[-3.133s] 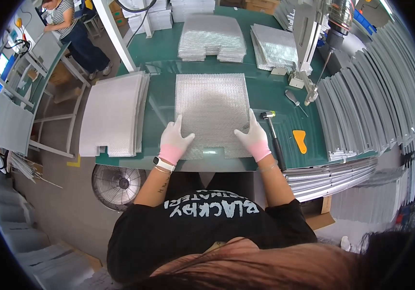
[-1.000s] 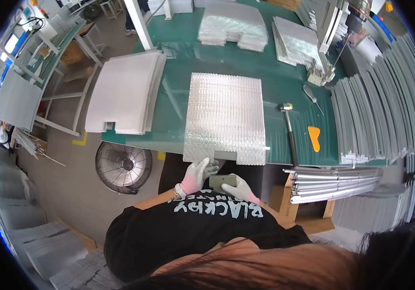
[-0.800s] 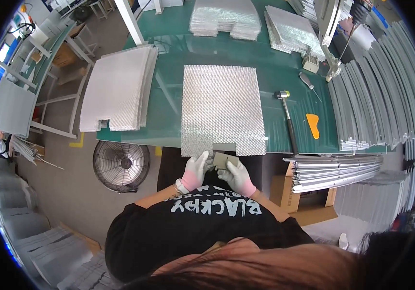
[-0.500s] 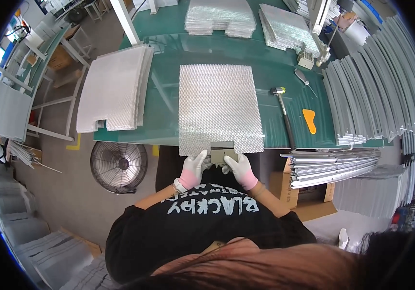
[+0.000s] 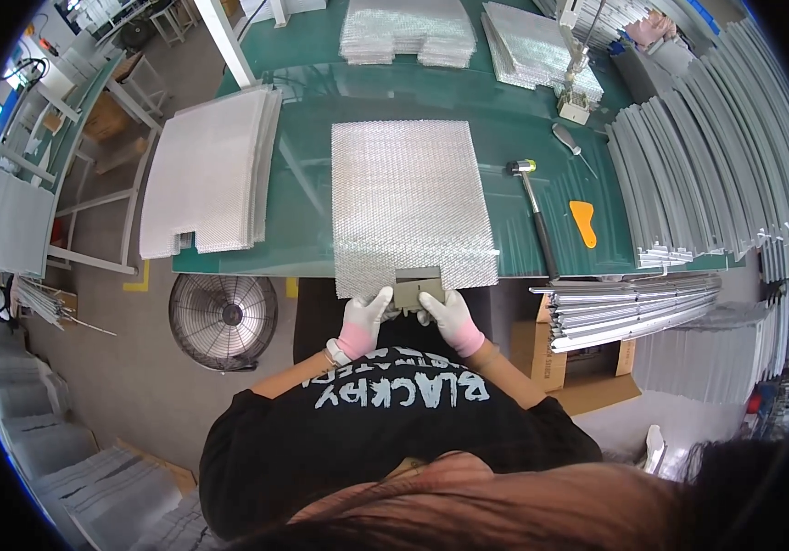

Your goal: Assemble metal frames onto mesh filter components and secure them using a mallet and power screwdriver.

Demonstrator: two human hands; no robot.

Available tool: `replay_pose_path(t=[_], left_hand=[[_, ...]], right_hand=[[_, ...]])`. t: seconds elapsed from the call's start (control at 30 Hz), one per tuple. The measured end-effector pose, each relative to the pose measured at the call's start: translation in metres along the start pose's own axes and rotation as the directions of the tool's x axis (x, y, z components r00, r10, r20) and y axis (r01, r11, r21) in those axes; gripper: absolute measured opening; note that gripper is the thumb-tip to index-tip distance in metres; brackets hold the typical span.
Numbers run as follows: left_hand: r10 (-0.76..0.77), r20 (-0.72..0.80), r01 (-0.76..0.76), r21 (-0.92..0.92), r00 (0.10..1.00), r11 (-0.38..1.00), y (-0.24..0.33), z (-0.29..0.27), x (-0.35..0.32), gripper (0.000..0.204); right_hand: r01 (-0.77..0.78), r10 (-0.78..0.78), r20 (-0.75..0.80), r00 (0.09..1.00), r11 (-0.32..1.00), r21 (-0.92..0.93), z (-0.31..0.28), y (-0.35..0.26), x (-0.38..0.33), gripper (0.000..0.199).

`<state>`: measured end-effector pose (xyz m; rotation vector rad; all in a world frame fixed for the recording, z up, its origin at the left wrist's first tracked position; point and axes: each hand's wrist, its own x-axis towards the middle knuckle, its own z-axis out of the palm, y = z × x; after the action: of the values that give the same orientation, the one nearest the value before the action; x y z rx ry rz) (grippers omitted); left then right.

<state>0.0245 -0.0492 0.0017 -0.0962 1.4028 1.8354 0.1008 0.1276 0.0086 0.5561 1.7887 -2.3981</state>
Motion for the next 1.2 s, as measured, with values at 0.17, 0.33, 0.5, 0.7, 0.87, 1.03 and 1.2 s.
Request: replay_pose_path(t=[0.17,0.33,0.5,0.7,0.87,1.03,1.2], left_hand=[[0.052,0.097,-0.060,0.081,0.994,0.995,-0.005,0.010,0.004,0.037],[0.006,0.065,-0.024,0.272,0.998,0.962,0.011,0.009,0.004,0.040],[0.044,0.167,-0.055,0.062,0.985,0.997,0.000,0.009,0.007,0.036],[-0.022,0.381,0.153,-0.316,0.924,0.936,0.022,0.016,-0.011,0.041],[-0.522,0.676,-0.117,0.661,0.520,0.741,0.096,-0.002,0.006,0.049],[0.273,0.872,-0.777,0.487,0.407,-0.398,0.156,0.044,0.089,0.063],[0.160,0.814,-0.663,0.554,0.559,-0.503,0.102,0.079,0.069,0.073]], right_hand=[[-0.046,0.040,-0.036,0.999,0.983,-0.175,0.004,0.006,0.002,0.024],[0.129,0.055,-0.434,0.899,0.914,0.384,0.013,0.010,-0.004,0.025],[0.086,0.037,-0.395,0.918,0.953,0.290,0.002,0.018,-0.002,0.024],[0.106,-0.036,-0.449,0.893,0.986,0.131,0.001,0.019,-0.003,0.029],[-0.052,0.052,0.026,0.998,0.999,0.005,0.004,0.016,-0.005,0.041],[0.070,-0.043,-0.126,0.991,0.974,0.217,0.024,0.008,0.005,0.036],[0.311,-0.218,-0.619,0.754,0.949,0.044,0.012,0.009,-0.027,0.034]])
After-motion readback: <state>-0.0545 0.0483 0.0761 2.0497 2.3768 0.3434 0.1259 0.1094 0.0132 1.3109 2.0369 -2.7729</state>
